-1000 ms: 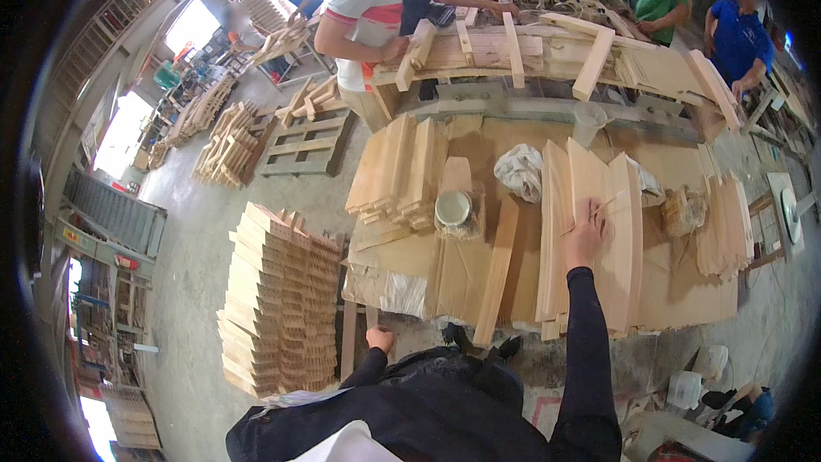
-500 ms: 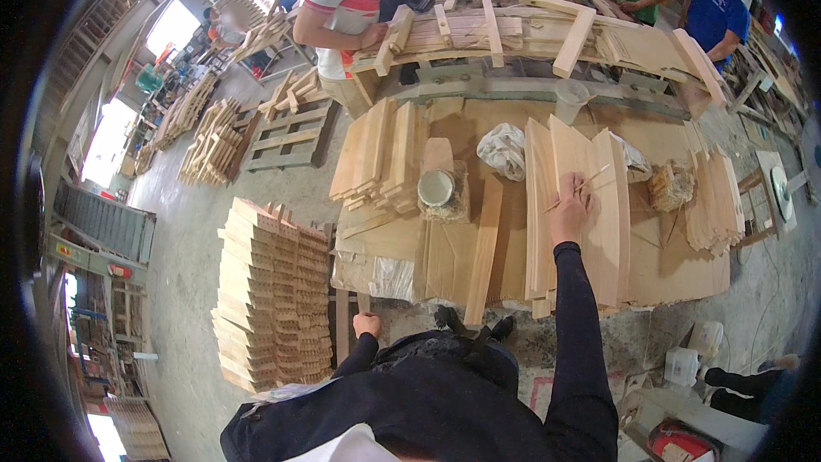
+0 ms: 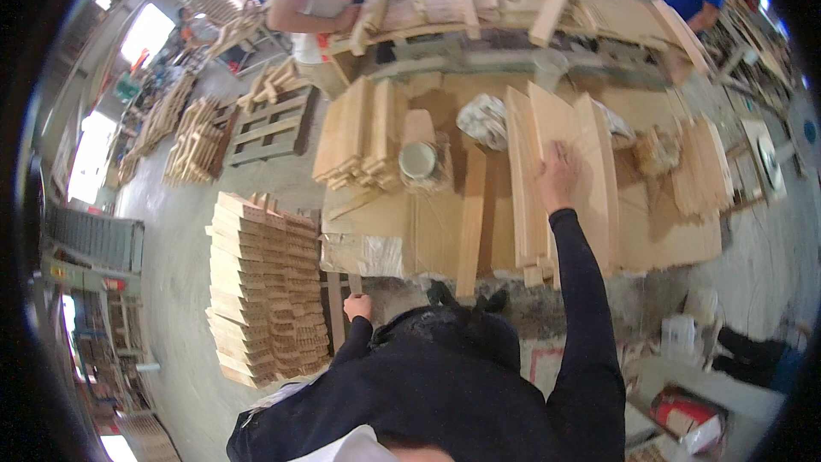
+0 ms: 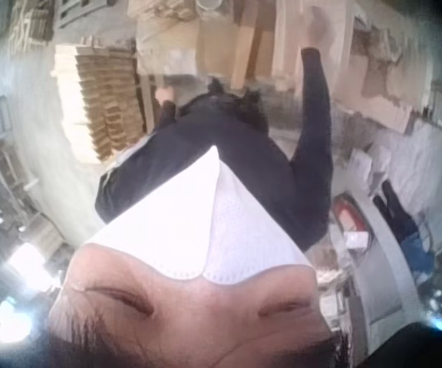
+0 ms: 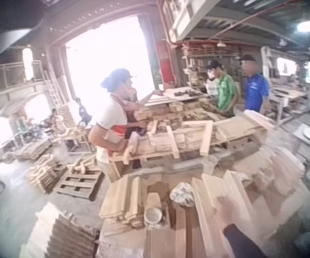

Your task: The person applies glue to the holes of small wooden pieces using a brush. They repeatedly dip the brush into a container of glue and apply it to each piece before placing them on a table.

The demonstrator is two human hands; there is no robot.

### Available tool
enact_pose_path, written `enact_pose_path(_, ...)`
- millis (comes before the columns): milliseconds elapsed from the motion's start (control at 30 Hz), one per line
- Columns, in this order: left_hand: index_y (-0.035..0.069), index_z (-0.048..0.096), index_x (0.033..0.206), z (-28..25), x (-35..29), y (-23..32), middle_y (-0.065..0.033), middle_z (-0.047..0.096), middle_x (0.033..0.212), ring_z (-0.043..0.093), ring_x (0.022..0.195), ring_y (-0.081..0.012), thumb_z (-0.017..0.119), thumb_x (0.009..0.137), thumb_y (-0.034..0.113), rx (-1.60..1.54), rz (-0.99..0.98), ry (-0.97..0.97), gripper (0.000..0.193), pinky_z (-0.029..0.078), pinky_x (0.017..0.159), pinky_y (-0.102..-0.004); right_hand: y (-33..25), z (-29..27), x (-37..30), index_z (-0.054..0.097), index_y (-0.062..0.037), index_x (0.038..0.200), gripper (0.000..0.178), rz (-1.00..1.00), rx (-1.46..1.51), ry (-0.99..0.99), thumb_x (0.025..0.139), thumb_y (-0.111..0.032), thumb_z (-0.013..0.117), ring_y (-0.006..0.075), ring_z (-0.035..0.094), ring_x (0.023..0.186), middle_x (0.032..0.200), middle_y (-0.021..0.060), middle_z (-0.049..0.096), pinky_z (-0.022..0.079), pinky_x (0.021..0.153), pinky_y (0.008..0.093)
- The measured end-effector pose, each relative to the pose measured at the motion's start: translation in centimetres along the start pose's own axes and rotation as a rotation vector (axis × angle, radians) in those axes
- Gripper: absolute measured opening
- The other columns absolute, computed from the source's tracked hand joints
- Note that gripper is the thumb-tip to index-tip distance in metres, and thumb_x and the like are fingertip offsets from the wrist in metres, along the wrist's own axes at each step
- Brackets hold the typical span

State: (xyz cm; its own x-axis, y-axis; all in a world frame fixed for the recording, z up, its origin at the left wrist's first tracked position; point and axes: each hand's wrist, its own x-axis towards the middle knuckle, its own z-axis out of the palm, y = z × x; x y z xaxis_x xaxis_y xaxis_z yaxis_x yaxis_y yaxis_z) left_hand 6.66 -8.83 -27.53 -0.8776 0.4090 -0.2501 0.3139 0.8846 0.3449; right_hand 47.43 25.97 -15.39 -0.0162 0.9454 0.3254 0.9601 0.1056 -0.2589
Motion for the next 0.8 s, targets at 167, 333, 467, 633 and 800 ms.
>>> enact_pose_path(167,0.006,0.074,0.090,0.9,-0.7,-3.0,-0.0189,0.069,0.092,0.064,0.093,-0.0359,0.059,0.076,0.023,0.052,-0.073,-0.040,0.026,0.049,0.087,-0.0442,2.7,-3.7,0.8,0.042,-0.0080,0.138,0.059,0.065,-0.044,0.181,0.087,-0.033,0.058,0.0307,0.039,0.132,0.140,0.0117,0.048,0.025,0.109,0.0493)
enact_pose_path(333,0.006,0.073,0.093,2.5,-0.4,-4.6,-0.0187,0.069,0.096,0.064,0.095,-0.0351,0.059,0.077,0.025,0.013,-0.087,-0.156,0.028,0.050,0.087,-0.0422,8.4,-3.9,-0.5,0.045,-0.0037,0.133,0.063,0.297,0.064,0.081,0.085,-0.041,0.061,0.0376,0.052,0.117,0.130,0.0196,0.054,0.041,0.097,0.0458)
enact_pose_path(467,0.005,0.073,0.092,3.7,0.3,-6.5,-0.0191,0.069,0.095,0.065,0.094,-0.0348,0.059,0.077,0.025,-0.043,-0.095,-0.178,0.028,0.050,0.086,-0.0418,8.1,-4.1,-1.2,0.052,0.0035,0.123,0.064,0.313,0.285,-0.149,0.083,-0.045,0.063,0.0422,0.056,0.107,0.117,0.0255,0.059,0.046,0.089,0.0441)
enact_pose_path(633,0.005,0.073,0.090,3.4,0.2,-5.1,-0.0197,0.069,0.091,0.065,0.091,-0.0356,0.059,0.076,0.023,-0.068,-0.028,-0.144,0.026,0.051,0.085,-0.0424,8.6,-1.0,-2.5,0.056,0.0021,0.118,0.059,0.341,0.287,0.160,0.083,-0.045,0.064,0.0411,0.057,0.107,0.114,0.0243,0.060,0.046,0.089,0.0452)
enact_pose_path(800,0.004,0.071,0.097,1.2,-1.9,-2.0,-0.0195,0.068,0.099,0.064,0.099,-0.0346,0.060,0.077,0.024,-0.043,-0.066,-0.202,0.030,0.049,0.089,-0.0407,8.8,-1.1,-2.0,0.054,0.0010,0.120,0.060,0.450,0.244,0.172,0.082,-0.044,0.067,0.0395,0.058,0.107,0.116,0.0227,0.061,0.047,0.088,0.0463)
